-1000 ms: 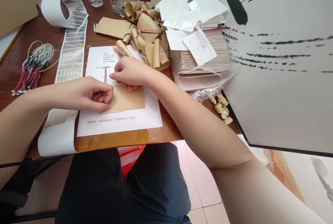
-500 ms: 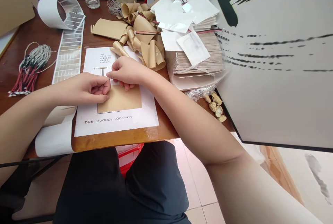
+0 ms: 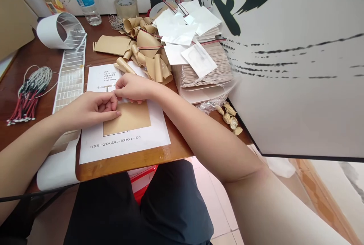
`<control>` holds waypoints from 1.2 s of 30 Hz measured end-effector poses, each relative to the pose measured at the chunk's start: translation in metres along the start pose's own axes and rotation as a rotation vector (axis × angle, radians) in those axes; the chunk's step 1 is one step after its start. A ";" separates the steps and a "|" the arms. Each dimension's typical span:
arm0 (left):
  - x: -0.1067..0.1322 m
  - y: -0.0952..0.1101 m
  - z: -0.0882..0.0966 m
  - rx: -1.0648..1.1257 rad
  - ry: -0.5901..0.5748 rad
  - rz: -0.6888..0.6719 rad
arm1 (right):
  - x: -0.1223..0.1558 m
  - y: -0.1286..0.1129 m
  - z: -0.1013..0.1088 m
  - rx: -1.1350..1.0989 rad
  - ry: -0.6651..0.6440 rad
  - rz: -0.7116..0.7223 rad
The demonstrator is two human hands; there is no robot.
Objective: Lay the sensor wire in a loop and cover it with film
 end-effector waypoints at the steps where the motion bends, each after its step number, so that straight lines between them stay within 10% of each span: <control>1: 0.000 -0.001 0.000 0.002 0.004 0.005 | 0.000 0.000 0.001 -0.009 0.009 0.007; 18: 0.008 -0.016 0.009 0.303 0.118 0.067 | -0.003 0.004 0.008 -0.182 0.074 0.026; 28: 0.061 -0.010 0.078 0.252 0.860 -0.090 | 0.001 0.002 0.006 -0.163 0.051 0.022; 36: 0.076 0.005 0.085 0.009 0.895 -0.047 | 0.022 -0.007 0.030 -0.178 0.305 0.022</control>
Point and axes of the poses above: each hand's wrist, its own x-axis away from the middle knuckle, its own z-axis out of the back of the hand, y = z × x, the point moved 10 cm from there along -x, towards the middle knuckle, and after that the axes turned 15 degrees about -y, right-handed, at the moved point
